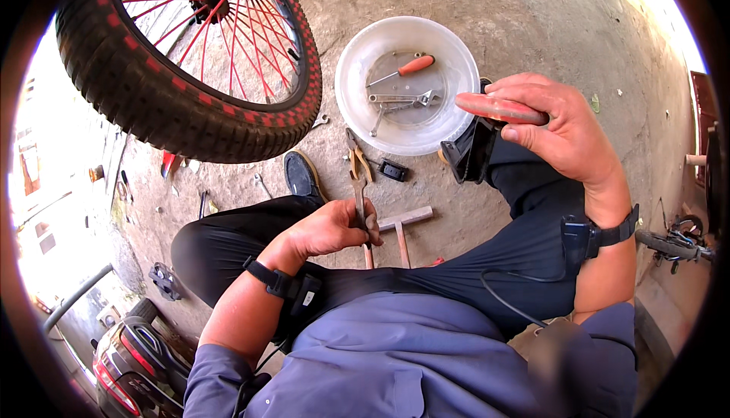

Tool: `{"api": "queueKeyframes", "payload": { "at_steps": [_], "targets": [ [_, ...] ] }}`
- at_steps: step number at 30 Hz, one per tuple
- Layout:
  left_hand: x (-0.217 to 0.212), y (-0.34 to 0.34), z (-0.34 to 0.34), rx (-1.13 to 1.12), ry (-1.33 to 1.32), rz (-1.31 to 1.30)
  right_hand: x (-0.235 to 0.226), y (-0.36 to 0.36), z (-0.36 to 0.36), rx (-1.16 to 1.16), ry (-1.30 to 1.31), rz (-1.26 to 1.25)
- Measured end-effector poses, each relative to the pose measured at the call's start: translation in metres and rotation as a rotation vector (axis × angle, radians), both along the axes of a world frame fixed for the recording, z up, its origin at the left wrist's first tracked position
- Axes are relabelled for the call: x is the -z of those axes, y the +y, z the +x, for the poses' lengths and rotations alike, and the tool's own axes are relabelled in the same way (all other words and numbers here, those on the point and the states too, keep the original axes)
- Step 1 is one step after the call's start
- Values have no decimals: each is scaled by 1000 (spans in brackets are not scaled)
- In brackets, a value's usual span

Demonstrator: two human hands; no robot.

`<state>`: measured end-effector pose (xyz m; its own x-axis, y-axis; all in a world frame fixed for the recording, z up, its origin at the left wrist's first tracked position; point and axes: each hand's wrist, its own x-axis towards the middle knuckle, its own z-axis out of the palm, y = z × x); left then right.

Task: The person assembles a red training wheel onto a black metal arm using a wrench and bolts. They tighten the components and attach the wheel to the arm, then hold the completed assembly.

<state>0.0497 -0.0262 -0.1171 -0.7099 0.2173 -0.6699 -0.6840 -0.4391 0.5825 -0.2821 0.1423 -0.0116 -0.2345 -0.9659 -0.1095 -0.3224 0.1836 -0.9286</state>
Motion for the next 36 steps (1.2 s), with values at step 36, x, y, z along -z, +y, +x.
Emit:
{"api": "queueKeyframes", "payload": {
  "at_steps": [36],
  "targets": [
    [-15,18,-21,-332,-7,155,27,-34,94,-558,-50,-28]
  ]
}}
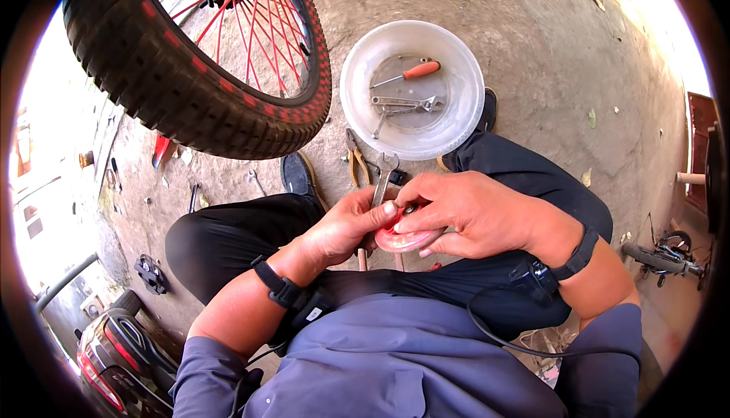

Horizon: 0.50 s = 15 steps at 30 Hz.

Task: The person assembles a red training wheel onto a black metal arm using a wrench and bolts. They tighten the components and attach the wheel to the arm, then hold the completed assembly.

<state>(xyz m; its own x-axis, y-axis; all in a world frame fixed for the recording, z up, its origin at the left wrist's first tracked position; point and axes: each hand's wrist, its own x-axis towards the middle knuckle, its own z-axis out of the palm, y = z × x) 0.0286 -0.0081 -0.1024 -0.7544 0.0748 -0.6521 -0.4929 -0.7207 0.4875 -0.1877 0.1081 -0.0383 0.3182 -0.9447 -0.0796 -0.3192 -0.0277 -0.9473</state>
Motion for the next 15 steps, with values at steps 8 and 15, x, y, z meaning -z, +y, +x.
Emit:
{"api": "queueKeyframes", "payload": {
  "at_steps": [8,15],
  "targets": [
    [-12,-7,-2,-41,80,127,7,-6,5,-19,-50,-5],
    [4,1,13,-48,22,151,12,-5,5,-34,-73,-26]
  ]
}}
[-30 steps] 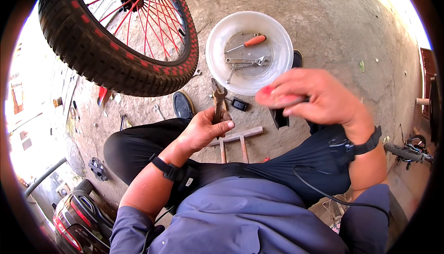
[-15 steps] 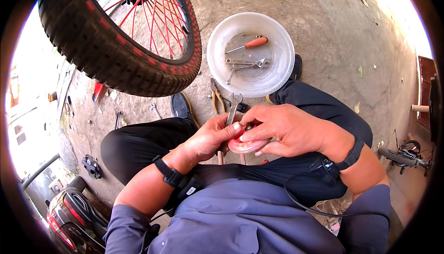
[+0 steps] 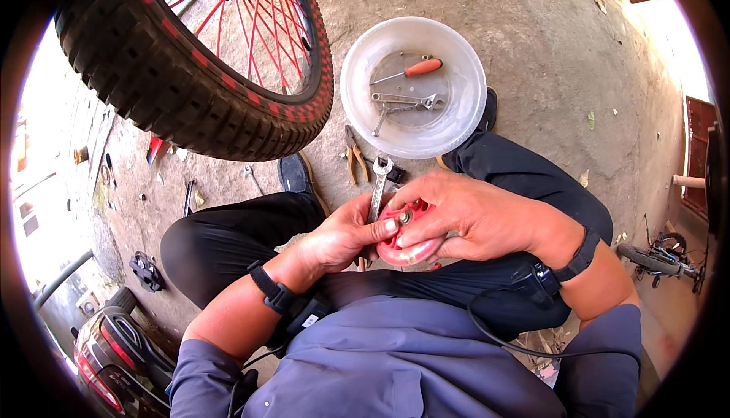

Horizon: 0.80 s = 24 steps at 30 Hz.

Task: The person assembles a red training wheel onto a black metal arm using a wrench and bolts. They tighten the components and attach the wheel to the arm, then hold the completed assembly.

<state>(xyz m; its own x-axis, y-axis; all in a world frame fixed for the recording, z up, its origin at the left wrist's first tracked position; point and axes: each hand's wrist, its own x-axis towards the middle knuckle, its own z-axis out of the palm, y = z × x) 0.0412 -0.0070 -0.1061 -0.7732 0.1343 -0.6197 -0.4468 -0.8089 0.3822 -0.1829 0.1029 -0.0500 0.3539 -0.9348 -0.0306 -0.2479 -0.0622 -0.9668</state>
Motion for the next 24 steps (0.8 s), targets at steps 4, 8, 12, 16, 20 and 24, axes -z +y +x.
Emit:
{"api": "queueKeyframes", "payload": {
  "at_steps": [4,8,12,16,20,24],
  "targets": [
    [3,1,2,-32,-23,78,5,1,-4,-52,-14,-4],
    [-9,-6,-3,-72,-100,54,0,-3,-37,87,58,148],
    [-7,-9,2,-136,-160,61,28,-27,-89,266,244,491],
    [-10,-13,-1,-177,-206,39,117,-50,-103,280,535,449],
    [-14,-18,-6,-271,-280,105,212,-48,-84,238,788,410],
    [-12,-21,-4,-377,-325,146,256,-53,-54,346,793,338]
  ]
}}
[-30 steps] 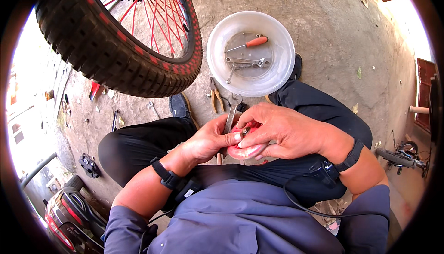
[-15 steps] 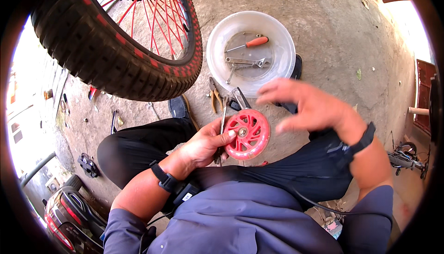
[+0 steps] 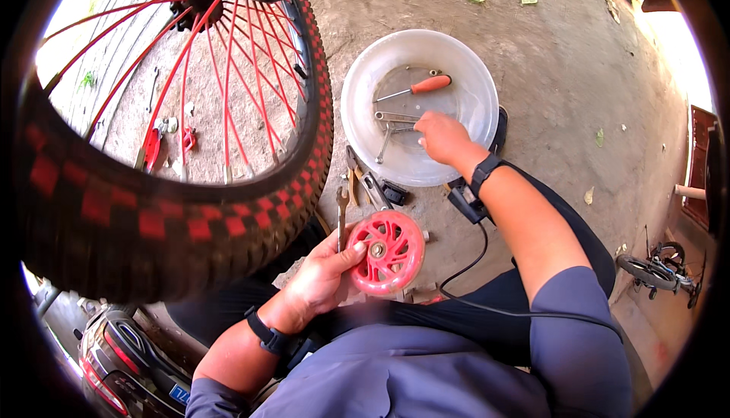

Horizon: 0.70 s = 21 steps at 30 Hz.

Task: The person assembles a red training wheel onto a black metal arm using a wrench and bolts. They tighten the components and attach the wheel to the arm, then hold the completed assembly.

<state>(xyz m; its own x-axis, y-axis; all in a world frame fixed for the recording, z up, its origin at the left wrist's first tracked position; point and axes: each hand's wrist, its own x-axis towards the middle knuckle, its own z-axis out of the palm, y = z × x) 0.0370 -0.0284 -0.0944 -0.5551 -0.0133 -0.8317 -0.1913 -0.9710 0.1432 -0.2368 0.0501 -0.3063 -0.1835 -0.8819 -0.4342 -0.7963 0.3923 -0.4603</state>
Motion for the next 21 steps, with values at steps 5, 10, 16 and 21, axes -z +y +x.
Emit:
{"api": "queueKeyframes", "payload": {
  "at_steps": [5,10,16,21],
  "targets": [
    [2,-6,-3,-25,-38,-28,40,1,11,-30,160,-53],
    [5,-9,-7,-21,-38,-22,50,-10,10,-34,261,75],
    [1,-11,-15,24,-53,-36,65,-14,13,-8,288,57],
    [4,-10,-13,39,-45,-56,73,-6,15,-72,316,-11]
  ]
}}
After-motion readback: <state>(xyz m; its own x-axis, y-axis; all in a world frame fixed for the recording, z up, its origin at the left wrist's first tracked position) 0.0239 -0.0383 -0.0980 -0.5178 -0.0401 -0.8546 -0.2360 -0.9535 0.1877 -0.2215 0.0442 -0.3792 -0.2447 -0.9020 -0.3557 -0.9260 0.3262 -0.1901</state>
